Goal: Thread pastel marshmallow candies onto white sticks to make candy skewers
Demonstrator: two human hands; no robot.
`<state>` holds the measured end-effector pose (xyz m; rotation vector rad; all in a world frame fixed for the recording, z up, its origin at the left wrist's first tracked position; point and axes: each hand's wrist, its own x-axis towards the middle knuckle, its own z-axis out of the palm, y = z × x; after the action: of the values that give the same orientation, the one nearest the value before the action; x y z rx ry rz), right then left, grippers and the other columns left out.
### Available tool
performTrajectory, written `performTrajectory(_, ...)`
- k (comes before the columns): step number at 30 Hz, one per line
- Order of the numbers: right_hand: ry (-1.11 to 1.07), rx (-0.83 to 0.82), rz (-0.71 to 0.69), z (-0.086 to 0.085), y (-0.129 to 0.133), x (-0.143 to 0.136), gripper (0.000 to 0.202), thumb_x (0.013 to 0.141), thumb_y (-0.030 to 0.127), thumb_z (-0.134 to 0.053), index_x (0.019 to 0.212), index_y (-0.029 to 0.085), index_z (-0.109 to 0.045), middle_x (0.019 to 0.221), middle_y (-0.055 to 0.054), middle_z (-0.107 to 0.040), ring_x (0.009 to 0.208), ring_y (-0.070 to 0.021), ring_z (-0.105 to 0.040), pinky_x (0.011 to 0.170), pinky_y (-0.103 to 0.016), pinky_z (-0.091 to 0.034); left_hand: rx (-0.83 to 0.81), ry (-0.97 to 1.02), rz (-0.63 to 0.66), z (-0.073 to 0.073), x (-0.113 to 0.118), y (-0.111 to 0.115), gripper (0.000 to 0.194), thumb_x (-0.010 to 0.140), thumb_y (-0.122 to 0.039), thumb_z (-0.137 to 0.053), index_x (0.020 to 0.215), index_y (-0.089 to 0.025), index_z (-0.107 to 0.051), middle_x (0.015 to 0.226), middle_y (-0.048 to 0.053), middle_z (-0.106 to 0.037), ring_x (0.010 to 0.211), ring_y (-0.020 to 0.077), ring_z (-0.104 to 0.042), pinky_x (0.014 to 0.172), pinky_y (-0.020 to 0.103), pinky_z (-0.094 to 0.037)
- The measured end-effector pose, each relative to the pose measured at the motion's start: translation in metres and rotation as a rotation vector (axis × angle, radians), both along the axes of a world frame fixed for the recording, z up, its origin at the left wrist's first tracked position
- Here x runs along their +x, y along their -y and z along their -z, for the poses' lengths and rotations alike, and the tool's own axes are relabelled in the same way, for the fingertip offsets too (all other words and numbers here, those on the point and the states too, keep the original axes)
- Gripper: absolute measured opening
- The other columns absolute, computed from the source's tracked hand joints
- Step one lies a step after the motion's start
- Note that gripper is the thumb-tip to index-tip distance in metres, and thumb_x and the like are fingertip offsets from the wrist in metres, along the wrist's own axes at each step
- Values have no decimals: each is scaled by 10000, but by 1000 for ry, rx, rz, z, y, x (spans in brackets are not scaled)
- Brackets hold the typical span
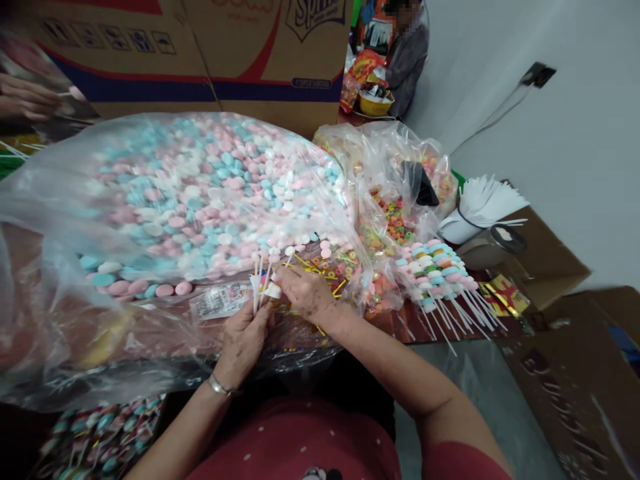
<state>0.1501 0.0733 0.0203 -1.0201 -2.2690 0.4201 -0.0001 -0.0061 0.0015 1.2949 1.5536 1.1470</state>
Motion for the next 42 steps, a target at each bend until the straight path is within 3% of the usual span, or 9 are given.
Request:
performTrajectory(3, 11, -29, -21, -7, 2, 3, 385, 994, 296, -387, 1276, 182, -623, 1195, -85, -705, 1072, -198, -678, 931, -325, -553, -18, 21, -14, -1, 0, 0, 291, 873, -387, -503, 669, -187, -557, 543, -45, -466, 499, 107, -413, 514, 225, -346)
performTrajectory(6, 11, -68, 101, -21, -11, 22, 354, 976, 276, -423, 1275, 223, -607, 1209, -58, -695, 1072, -190, -662, 930, -333, -531, -41, 65, -11, -1, 0, 1, 292, 883, -402, -508, 695, -186, -561, 556, -46, -472, 505, 104, -419, 503, 218, -342)
performTrajectory(9, 220, -127, 173, -28, -32, 50, 266, 945, 221, -447, 1046, 185, -691, 1058, -87, -718, 981, -218, -653, 902, -367, -503, -55, 85, -3, 1, -1, 1, 291, 895, -402, -500, 720, -182, -577, 572, -41, -490, 517, 105, -434, 490, 212, -330)
performTrajectory(12, 454, -203, 120, -25, -44, 71, 202, 891, 160, -488, 875, 183, -688, 911, -73, -704, 855, -204, -623, 825, -335, -481, -51, 87, 16, 3, -1, 1, 287, 905, -398, -492, 756, -179, -603, 582, -38, -504, 528, 106, -446, 489, 210, -325)
performTrajectory(15, 539, -225, 80, -17, -44, 80, 168, 871, 142, -508, 862, 184, -671, 893, -65, -678, 843, -193, -596, 805, -306, -456, -34, 87, 17, 2, -1, 1, 280, 903, -391, -495, 752, -180, -601, 575, -42, -497, 522, 102, -442, 494, 208, -327)
performTrajectory(23, 490, -213, 7, -12, -30, 81, 181, 896, 164, -473, 871, 175, -652, 931, -72, -640, 851, -184, -549, 793, -292, -416, -56, 80, 2, -5, 0, 2, 287, 881, -391, -508, 694, -183, -575, 545, -46, -480, 483, 95, -415, 479, 208, -322)
performTrajectory(28, 469, -303, 138, -27, -32, 80, 162, 875, 185, -477, 762, 175, -592, 739, -28, -589, 665, -143, -484, 644, -262, -362, -43, 90, 7, -3, 0, 1, 294, 879, -403, -507, 693, -185, -572, 549, -46, -479, 486, 97, -416, 484, 210, -328)
performTrajectory(35, 356, -377, 222, -27, -42, 64, 127, 854, 171, -511, 843, 166, -638, 789, -31, -634, 707, -145, -536, 648, -249, -369, -53, 99, 7, -8, 1, 1, 295, 872, -407, -503, 686, -186, -561, 543, -46, -474, 489, 98, -420, 479, 208, -326)
performTrajectory(42, 465, -259, 164, -19, -51, 55, 177, 858, 137, -477, 791, 175, -635, 806, -41, -650, 729, -155, -541, 679, -255, -393, -59, 79, 17, -7, 0, 1, 285, 877, -399, -507, 706, -183, -578, 558, -43, -494, 498, 100, -437, 484, 208, -335)
